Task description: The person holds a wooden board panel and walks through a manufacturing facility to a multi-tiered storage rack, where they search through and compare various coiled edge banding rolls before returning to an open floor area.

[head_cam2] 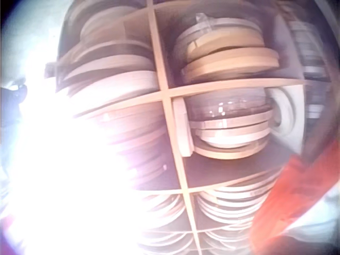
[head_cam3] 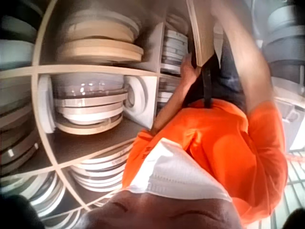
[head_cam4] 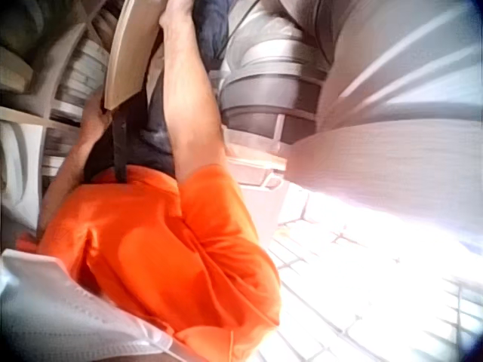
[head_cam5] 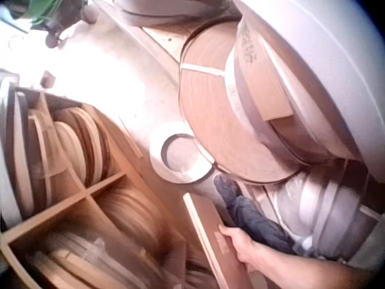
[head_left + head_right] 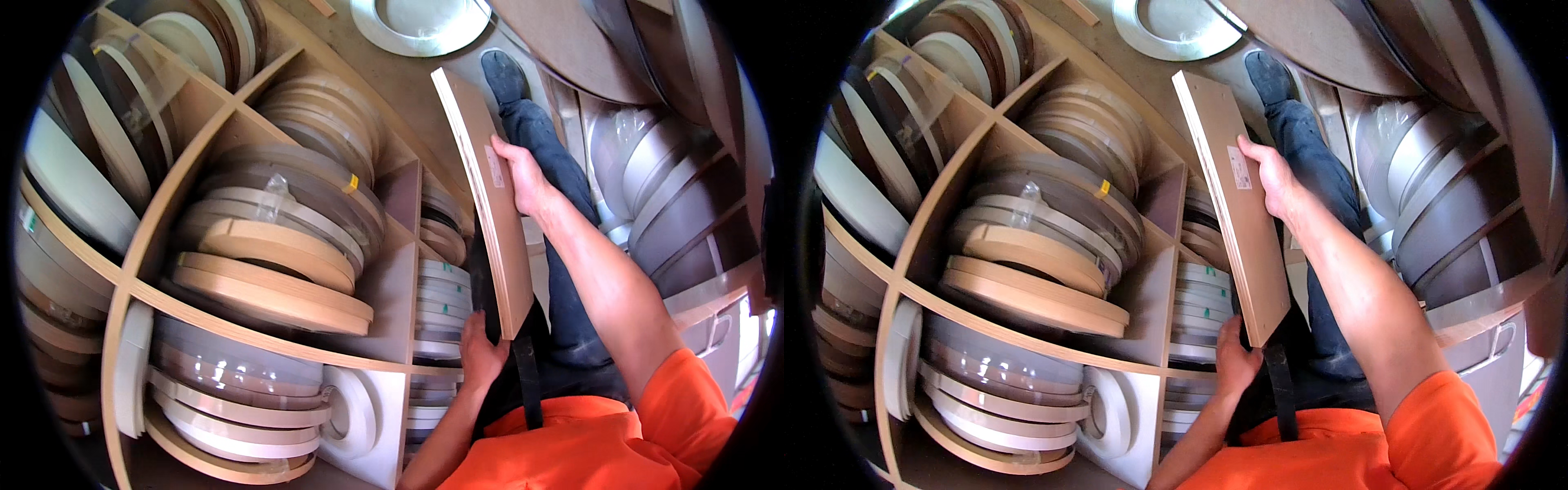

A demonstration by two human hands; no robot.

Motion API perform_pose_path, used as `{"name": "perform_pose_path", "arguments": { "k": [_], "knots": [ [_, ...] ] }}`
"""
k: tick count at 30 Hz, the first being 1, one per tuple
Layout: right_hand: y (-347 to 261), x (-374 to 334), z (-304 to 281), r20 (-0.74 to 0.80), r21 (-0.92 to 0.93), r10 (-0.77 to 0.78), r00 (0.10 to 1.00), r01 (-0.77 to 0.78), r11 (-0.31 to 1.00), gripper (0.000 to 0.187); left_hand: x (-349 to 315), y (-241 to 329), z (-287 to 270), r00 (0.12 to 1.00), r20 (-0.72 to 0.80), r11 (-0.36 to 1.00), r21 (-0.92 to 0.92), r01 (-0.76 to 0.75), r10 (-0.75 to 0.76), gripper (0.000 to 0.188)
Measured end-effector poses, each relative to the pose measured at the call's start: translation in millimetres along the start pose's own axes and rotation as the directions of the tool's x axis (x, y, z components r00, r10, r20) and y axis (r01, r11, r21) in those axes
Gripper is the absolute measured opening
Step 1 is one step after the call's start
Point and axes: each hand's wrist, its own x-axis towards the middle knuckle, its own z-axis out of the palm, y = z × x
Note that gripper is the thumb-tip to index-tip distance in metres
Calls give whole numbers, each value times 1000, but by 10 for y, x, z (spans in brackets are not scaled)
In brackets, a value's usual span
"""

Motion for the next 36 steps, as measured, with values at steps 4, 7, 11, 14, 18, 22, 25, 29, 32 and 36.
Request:
{"name": "perform_pose_path", "arguments": {
  "k": [4,7,11,14,18,22,25,29,32,36],
  "knots": [
    [44,-117,8,-47,-3,-36,998,36,999,48,178,-175,234,998,57,985,171,-13,3,74],
    [255,-201,-71,-60,4,3,998,-2,1000,50,196,-325,404,996,69,975,218,35,-52,79],
    [565,-219,-685,58,203,108,992,-118,972,43,122,-354,575,997,72,974,225,2,-19,76],
    [766,-312,-832,46,270,123,991,-131,954,39,106,-501,839,996,90,973,231,-11,-9,76],
    [1027,-475,-1001,53,243,205,977,-212,947,34,-120,-514,1079,991,123,966,257,28,-61,75],
    [1176,-581,-1259,12,144,219,976,-218,965,35,-122,-631,1373,997,73,974,225,-17,0,73],
    [1245,-658,-1385,11,172,264,964,-262,950,37,-160,-677,1435,998,59,977,214,-9,-4,70],
    [1402,-691,-1518,65,141,285,956,-292,946,49,-196,-700,1478,987,158,964,265,-32,-11,72],
    [1430,-624,-1612,65,61,278,959,-281,958,56,-106,-690,1526,992,126,969,245,-45,14,73],
    [1510,-685,-1676,11,4,273,962,-274,962,54,-156,-735,1547,991,130,952,298,-70,32,72]
  ]
}}
